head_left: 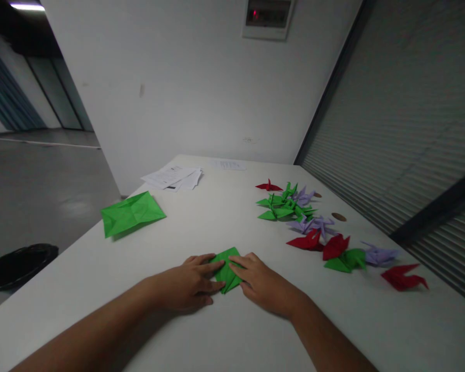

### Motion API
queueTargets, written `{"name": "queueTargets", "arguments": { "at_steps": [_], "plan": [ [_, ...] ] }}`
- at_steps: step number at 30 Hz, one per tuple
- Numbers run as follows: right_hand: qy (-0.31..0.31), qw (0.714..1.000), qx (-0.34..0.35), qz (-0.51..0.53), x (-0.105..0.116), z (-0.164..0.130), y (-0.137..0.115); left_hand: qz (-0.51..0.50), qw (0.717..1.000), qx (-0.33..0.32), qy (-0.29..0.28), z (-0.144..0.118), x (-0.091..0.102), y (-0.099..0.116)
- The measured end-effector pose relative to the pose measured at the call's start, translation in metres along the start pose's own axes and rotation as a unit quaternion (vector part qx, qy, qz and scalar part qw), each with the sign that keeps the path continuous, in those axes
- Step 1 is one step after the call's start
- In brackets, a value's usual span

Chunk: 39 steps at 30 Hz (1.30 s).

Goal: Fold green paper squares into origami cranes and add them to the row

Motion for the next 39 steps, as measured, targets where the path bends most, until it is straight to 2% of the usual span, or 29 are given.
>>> {"name": "queueTargets", "arguments": {
  "at_steps": [6,17,29,39],
  "plan": [
    [-0.002,1.000,0.007,0.000,0.000,0.000,0.000,-0.034,0.999,-0.032,0.002,-0.005,0.004,-0.002],
    [-0.006,1.000,0.000,0.011,0.001,0.000,0.000,-0.056,0.996,-0.070,0.013,0.001,0.019,0.013],
    [-0.009,0.996,-0.030,0.087,0.000,-0.001,0.015,-0.109,0.993,-0.037,0.029,0.004,0.020,0.011],
    [0.037,0.991,-0.050,0.115,0.013,-0.002,0.021,-0.047,0.997,-0.053,0.017,0.005,0.019,0.013]
  ]
}}
Point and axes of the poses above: each hand's wrist, its own z-axis towards the middle knuckle, its own x-axis out of the back of the hand, y = z × x, the point moved 9 cm from there along z, towards the middle knuckle, and after that the axes turned 9 degrees about -x, right-handed, at the moved point
